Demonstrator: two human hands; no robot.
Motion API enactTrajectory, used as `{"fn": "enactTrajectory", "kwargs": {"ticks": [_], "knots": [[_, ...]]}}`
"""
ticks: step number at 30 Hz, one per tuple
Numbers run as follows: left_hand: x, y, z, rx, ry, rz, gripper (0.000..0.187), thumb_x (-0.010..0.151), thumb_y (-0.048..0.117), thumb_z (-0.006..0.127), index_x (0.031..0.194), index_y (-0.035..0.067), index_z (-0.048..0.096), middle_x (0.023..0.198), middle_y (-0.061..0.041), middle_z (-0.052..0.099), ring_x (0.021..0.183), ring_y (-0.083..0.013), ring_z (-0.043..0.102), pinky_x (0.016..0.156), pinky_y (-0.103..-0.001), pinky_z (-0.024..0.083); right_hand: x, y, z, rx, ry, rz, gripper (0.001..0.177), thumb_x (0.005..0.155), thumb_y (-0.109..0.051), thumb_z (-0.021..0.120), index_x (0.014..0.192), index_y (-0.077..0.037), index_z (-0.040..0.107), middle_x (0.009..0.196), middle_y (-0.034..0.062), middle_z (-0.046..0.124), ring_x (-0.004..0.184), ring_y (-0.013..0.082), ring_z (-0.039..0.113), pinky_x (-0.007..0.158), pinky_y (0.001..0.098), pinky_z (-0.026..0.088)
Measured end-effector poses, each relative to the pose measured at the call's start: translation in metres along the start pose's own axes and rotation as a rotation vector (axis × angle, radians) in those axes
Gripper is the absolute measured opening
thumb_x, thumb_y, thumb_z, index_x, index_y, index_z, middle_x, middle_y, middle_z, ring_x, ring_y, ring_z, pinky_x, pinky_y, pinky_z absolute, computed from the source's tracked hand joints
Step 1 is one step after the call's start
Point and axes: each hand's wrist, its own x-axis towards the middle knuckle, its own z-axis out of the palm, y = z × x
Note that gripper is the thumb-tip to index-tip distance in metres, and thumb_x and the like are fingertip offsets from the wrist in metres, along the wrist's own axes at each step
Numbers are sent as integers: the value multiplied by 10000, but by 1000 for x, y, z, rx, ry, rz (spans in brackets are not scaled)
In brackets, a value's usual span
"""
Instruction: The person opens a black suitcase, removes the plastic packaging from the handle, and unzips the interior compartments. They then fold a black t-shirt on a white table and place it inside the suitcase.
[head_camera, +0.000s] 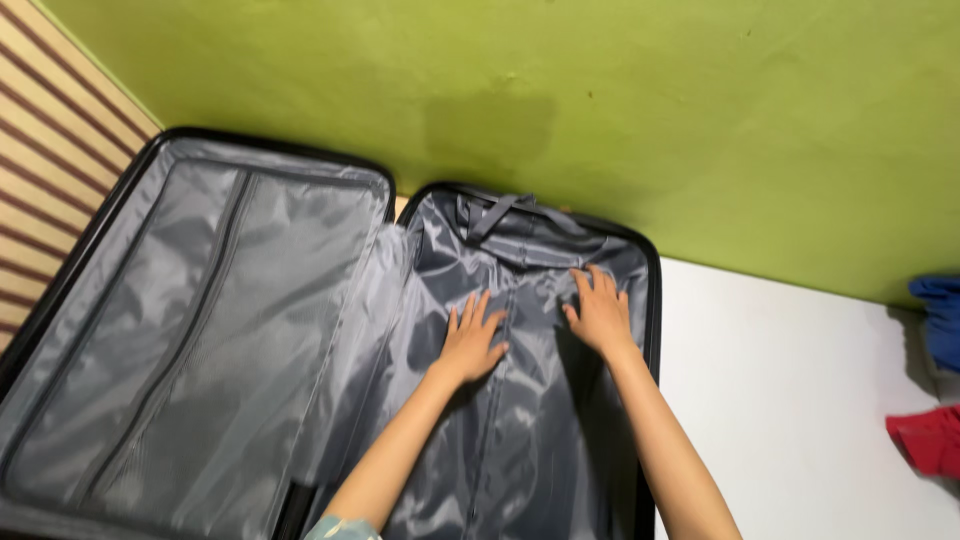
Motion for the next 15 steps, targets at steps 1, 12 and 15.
{"fn": "enactTrajectory", "kwargs": {"ticks": [1,12,15], "knots": [[-30,3,5,-19,-37,-6,602,908,385,686,1435,190,472,1680,-171,115,1555,-403,69,1211,-626,99,-23,-4,4,34,-42,-3,688,832,-335,757,1449,-204,483,1522,101,435,1414,304,402,1043,561,381],[-273,10,38,-71,-285,-121,527,902,369,688,1367,153,566,1482,-128,459,1387,-341,393,1076,-514,342,-270,-83,23,314,-291,32,395,864,-325,712,1240,-209,669,1345,20,591,1252,249,545,994,457,391],[-298,23,45,-49,-311,-96,481,881,375,702,1291,137,620,1390,-97,530,1338,-321,437,1076,-497,351,-311,-117,16,316,-308,-24,350,856,-299,724,1190,-197,701,1258,22,631,1227,243,558,998,431,385]]}}
